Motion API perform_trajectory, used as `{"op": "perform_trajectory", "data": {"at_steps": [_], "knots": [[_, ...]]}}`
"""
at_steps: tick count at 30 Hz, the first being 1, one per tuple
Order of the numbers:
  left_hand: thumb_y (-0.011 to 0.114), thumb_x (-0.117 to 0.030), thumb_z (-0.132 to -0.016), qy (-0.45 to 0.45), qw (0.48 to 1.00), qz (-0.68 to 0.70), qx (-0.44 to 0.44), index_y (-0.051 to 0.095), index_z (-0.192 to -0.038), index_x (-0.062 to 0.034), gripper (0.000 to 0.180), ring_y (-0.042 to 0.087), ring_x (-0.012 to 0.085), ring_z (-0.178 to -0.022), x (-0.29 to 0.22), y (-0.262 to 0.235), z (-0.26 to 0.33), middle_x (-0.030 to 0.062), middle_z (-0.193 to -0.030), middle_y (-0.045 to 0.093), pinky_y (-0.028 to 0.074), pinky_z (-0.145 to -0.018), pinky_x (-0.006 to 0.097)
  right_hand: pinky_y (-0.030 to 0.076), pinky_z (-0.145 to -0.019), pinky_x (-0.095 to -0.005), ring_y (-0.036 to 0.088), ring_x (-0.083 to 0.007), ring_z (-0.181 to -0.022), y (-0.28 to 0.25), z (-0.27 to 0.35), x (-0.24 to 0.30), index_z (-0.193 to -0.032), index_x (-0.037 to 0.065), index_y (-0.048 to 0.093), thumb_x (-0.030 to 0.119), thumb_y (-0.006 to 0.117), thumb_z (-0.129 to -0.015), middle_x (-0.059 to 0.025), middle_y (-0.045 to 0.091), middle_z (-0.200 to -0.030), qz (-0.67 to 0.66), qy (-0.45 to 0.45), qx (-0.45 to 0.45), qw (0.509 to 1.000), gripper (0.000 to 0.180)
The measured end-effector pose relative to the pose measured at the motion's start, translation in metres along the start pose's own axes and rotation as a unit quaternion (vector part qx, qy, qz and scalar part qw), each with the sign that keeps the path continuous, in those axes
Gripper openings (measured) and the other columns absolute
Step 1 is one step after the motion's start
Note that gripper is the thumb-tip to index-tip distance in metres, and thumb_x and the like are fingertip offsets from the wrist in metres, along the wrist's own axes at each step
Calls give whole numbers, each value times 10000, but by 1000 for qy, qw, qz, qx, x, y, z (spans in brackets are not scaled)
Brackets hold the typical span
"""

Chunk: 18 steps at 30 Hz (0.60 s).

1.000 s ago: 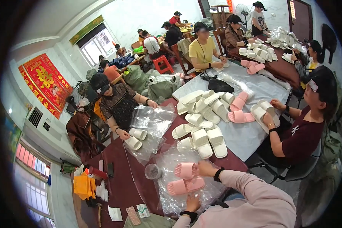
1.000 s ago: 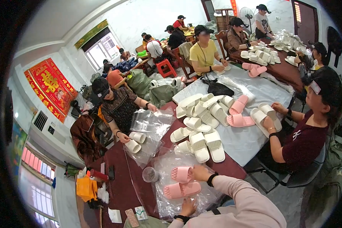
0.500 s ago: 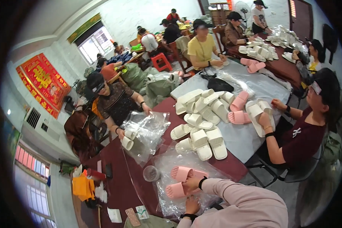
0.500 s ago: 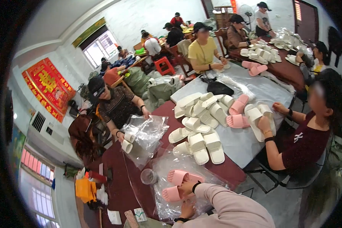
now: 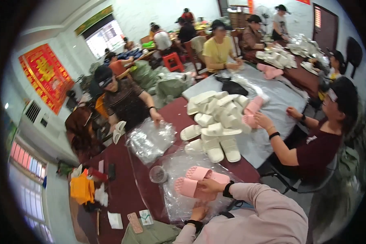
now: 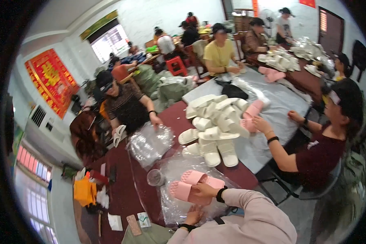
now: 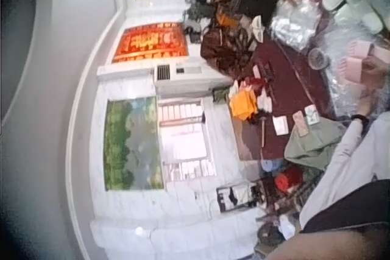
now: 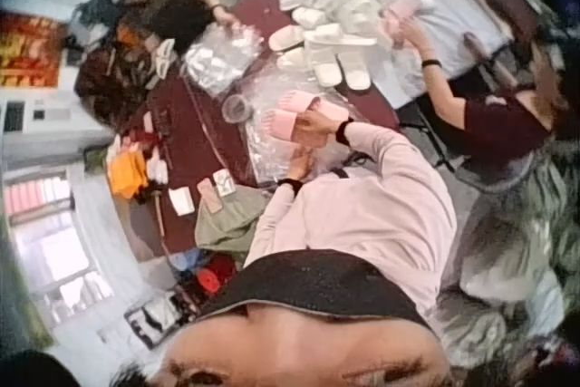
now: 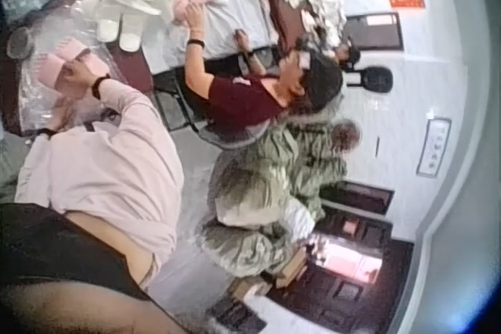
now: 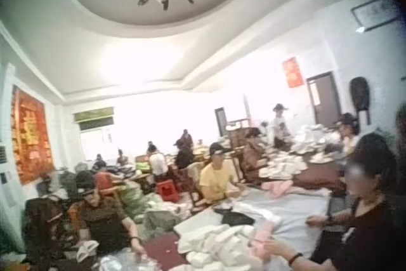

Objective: The recorder is packaging slippers into plastic bags and placing them into a larger green sack.

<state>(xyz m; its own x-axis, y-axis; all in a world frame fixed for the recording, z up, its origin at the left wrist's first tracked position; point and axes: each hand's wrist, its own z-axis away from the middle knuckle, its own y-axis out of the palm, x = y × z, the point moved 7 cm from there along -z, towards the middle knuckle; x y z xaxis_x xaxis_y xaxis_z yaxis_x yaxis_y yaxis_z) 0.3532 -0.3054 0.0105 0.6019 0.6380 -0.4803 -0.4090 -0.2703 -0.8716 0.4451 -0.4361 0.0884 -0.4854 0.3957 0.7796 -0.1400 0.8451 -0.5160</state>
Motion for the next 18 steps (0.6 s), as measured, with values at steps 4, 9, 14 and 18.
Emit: {"op": "perform_trajectory", "data": {"at_steps": [4,9,14,18], "knots": [[449,-385,-851,-31,995,-88,21,483,-1211,-232,392,420,408,-1058,0,-15,-5,163,-1206,450,355,-896,473,405,-813,-339,530,-259,-955,-34,19,13,-1140,-16,475,295,595,-784,-191,545,-1036,-32,107,72,991,487],[471,-344,-836,30,988,-135,70,577,-1046,-114,329,521,312,-948,8,-7,-21,118,-1023,566,395,-810,459,407,-796,-309,524,-181,-909,-62,52,57,-1125,-23,479,233,626,-769,-120,567,-1001,-90,145,159,972,463],[495,-300,-825,83,994,30,-64,496,-1168,-87,403,438,297,-1124,-6,-44,-36,129,-1213,487,347,-915,418,411,-724,-270,496,-113,-813,-86,76,103,-1042,2,545,255,630,-782,-33,573,-857,-152,183,193,952,372],[523,-331,-804,109,993,18,-37,481,-1201,-141,441,421,271,-1130,28,-25,-35,84,-1242,475,282,-939,456,385,-803,-249,474,-82,-880,-73,85,101,-1201,22,473,245,627,-799,-10,575,-950,-181,222,235,929,484]]}}
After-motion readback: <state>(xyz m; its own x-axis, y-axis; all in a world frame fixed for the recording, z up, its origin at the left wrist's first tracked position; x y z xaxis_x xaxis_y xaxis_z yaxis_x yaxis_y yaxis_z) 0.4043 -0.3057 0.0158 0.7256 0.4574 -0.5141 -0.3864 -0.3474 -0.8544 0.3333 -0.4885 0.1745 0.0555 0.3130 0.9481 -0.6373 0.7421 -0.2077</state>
